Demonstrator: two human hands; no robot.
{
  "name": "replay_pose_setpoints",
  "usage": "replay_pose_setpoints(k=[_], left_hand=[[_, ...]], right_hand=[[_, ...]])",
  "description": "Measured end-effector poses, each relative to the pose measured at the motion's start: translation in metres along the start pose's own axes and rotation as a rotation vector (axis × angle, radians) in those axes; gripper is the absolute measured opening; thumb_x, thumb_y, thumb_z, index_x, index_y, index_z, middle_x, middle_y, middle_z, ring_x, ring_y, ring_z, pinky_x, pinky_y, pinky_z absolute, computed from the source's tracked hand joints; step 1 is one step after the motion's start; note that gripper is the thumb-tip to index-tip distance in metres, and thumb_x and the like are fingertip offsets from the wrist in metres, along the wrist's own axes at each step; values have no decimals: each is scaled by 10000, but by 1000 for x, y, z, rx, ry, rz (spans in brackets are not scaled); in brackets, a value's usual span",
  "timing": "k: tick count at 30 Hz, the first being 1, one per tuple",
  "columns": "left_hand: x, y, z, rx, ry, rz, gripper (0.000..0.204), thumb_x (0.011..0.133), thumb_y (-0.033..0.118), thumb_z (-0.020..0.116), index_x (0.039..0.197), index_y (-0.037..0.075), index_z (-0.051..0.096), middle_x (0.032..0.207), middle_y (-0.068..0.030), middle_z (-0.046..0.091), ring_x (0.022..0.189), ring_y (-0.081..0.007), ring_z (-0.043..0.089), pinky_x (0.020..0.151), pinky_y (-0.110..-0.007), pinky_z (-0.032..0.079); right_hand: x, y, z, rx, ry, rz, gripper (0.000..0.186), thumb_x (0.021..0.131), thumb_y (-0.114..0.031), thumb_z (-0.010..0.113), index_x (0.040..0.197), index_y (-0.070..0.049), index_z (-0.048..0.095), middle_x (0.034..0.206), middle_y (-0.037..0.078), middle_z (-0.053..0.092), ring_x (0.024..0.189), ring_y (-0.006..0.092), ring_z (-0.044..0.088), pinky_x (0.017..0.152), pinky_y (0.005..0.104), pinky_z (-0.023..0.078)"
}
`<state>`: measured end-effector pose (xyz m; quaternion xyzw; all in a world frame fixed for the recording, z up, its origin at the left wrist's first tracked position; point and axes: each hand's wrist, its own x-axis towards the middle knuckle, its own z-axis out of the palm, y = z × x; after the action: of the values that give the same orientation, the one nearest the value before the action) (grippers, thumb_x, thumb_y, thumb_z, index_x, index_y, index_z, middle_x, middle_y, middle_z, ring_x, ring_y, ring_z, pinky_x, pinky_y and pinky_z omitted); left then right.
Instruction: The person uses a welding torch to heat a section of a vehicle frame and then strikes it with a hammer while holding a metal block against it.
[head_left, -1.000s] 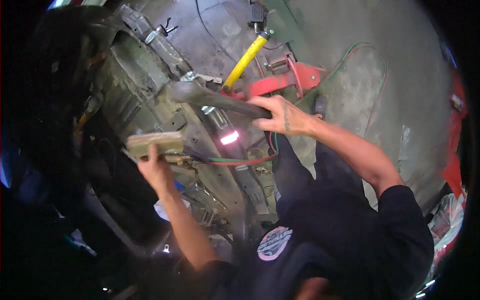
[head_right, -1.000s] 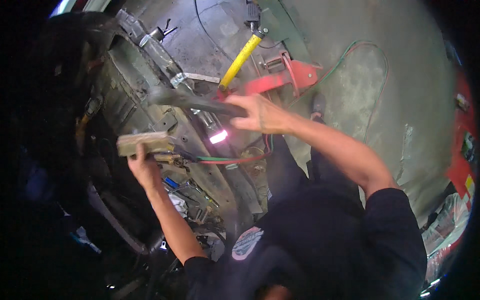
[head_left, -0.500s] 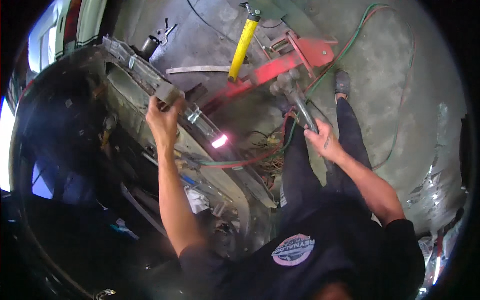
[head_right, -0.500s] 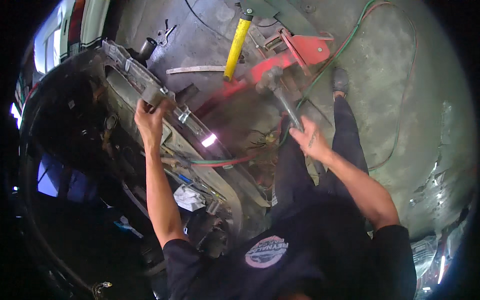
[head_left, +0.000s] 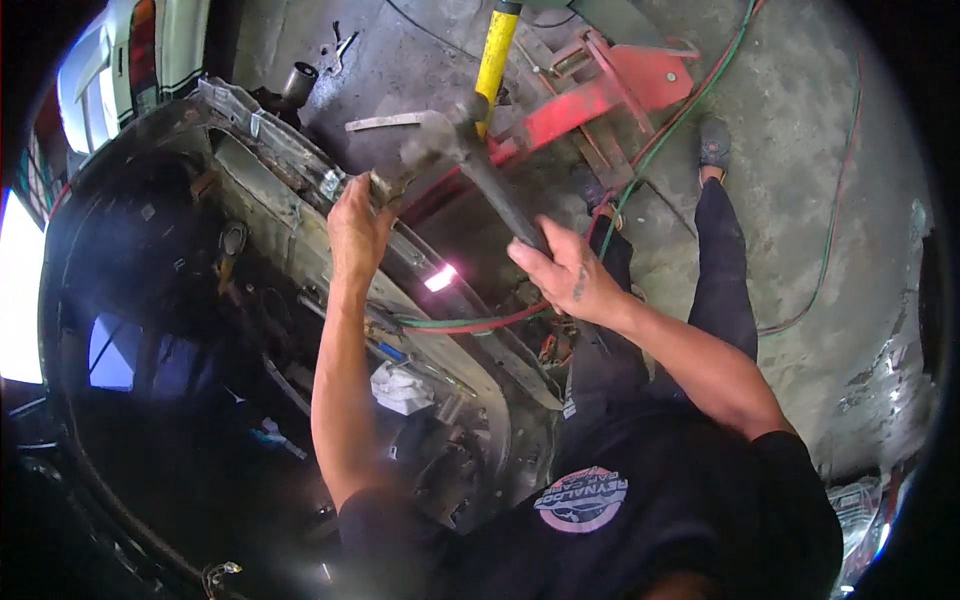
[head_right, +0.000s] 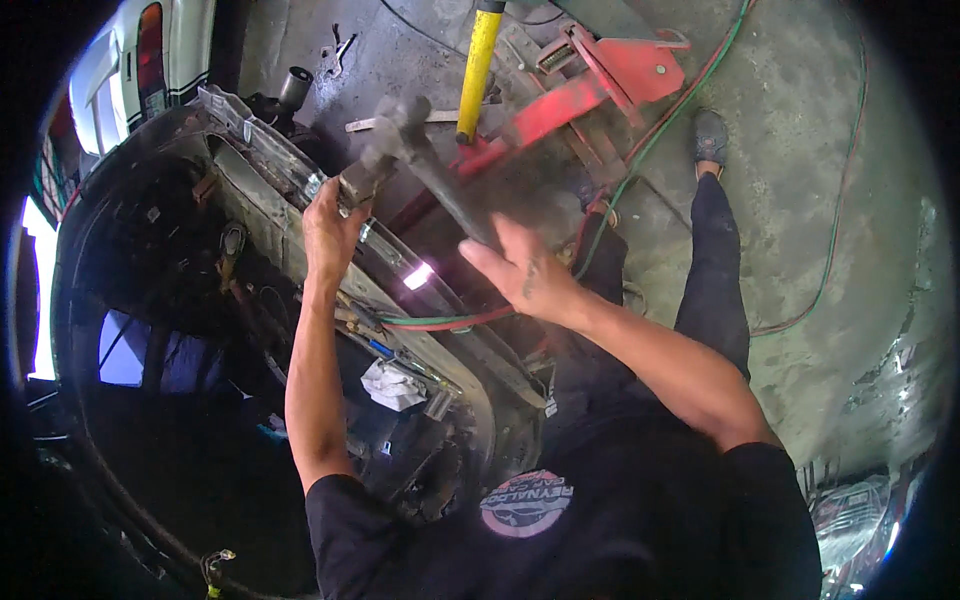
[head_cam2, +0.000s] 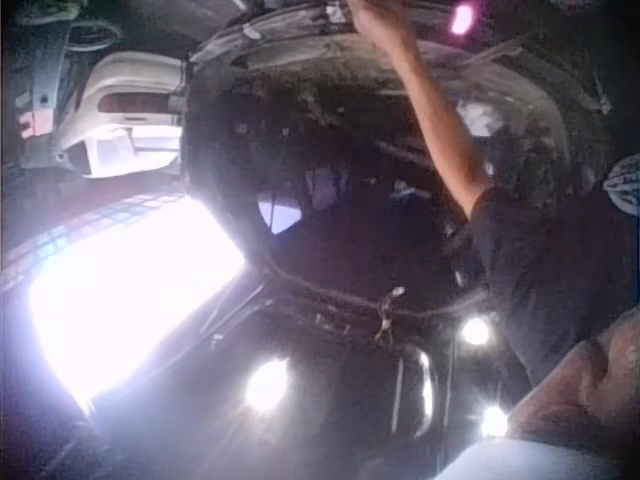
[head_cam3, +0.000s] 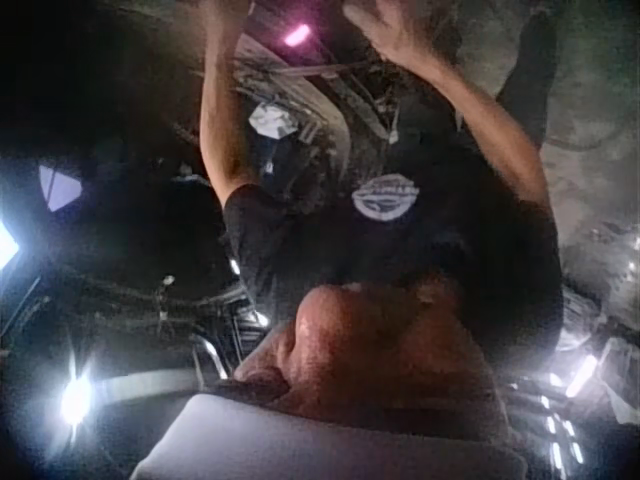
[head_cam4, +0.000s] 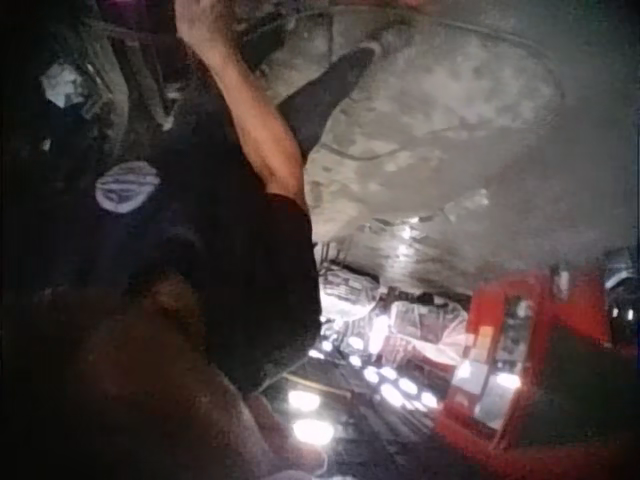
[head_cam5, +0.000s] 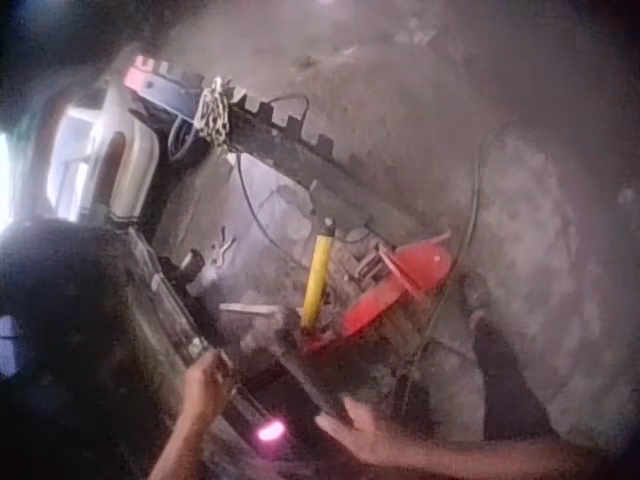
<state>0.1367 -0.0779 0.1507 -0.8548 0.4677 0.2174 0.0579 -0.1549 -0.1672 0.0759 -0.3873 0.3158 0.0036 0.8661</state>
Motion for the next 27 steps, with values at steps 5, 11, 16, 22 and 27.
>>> replay_pose_setpoints(k=[5, 11, 16, 22, 27], left_hand=[[-2, 1, 5, -8, 54, -15, 421, 810, 109, 797, 1197, 17, 660, 1044, -199, 695, 988, -430, 680, 835, -470, 534], [-7, -8, 15, 54, 107, -42, 418, 779, 107, 842, 1151, 3, 681, 1056, -195, 718, 1007, -402, 697, 866, -434, 539], [-17, -5, 8, 1, 70, -78, 415, 760, 92, 841, 1139, 17, 689, 1025, -174, 705, 985, -397, 688, 853, -425, 535], [-4, -7, 12, -14, 101, 9, 465, 774, 103, 820, 1203, 10, 668, 1010, -178, 673, 969, -409, 662, 837, -466, 527], [-14, -12, 7, 23, 103, 19, 429, 772, 104, 814, 1170, 21, 677, 1034, -184, 674, 992, -415, 657, 853, -471, 527]], right_hand=[[22, 2, 16, -28, 6, -56, 490, 1007, -428, 650, 858, 15, 502, 638, 129, 473, 569, 224, 486, 562, 431, 436], [0, -37, -49, 44, -13, 22, 300, 1044, -346, 626, 1016, -67, 521, 610, -31, 451, 418, 66, 422, 377, 280, 395], [-21, -168, -123, 381, 589, -478, 358, 1079, -369, 515, 993, -37, 616, 571, 3, 471, 431, 99, 449, 374, 299, 365], [6, -93, -64, 518, 565, -517, 342, 1069, -395, 535, 958, -73, 567, 575, 12, 458, 434, 108, 445, 391, 333, 397], [-25, 19, -19, 240, 28, 283, 295, 1065, -357, 568, 943, -90, 533, 606, 0, 477, 441, 109, 479, 393, 327, 413]])
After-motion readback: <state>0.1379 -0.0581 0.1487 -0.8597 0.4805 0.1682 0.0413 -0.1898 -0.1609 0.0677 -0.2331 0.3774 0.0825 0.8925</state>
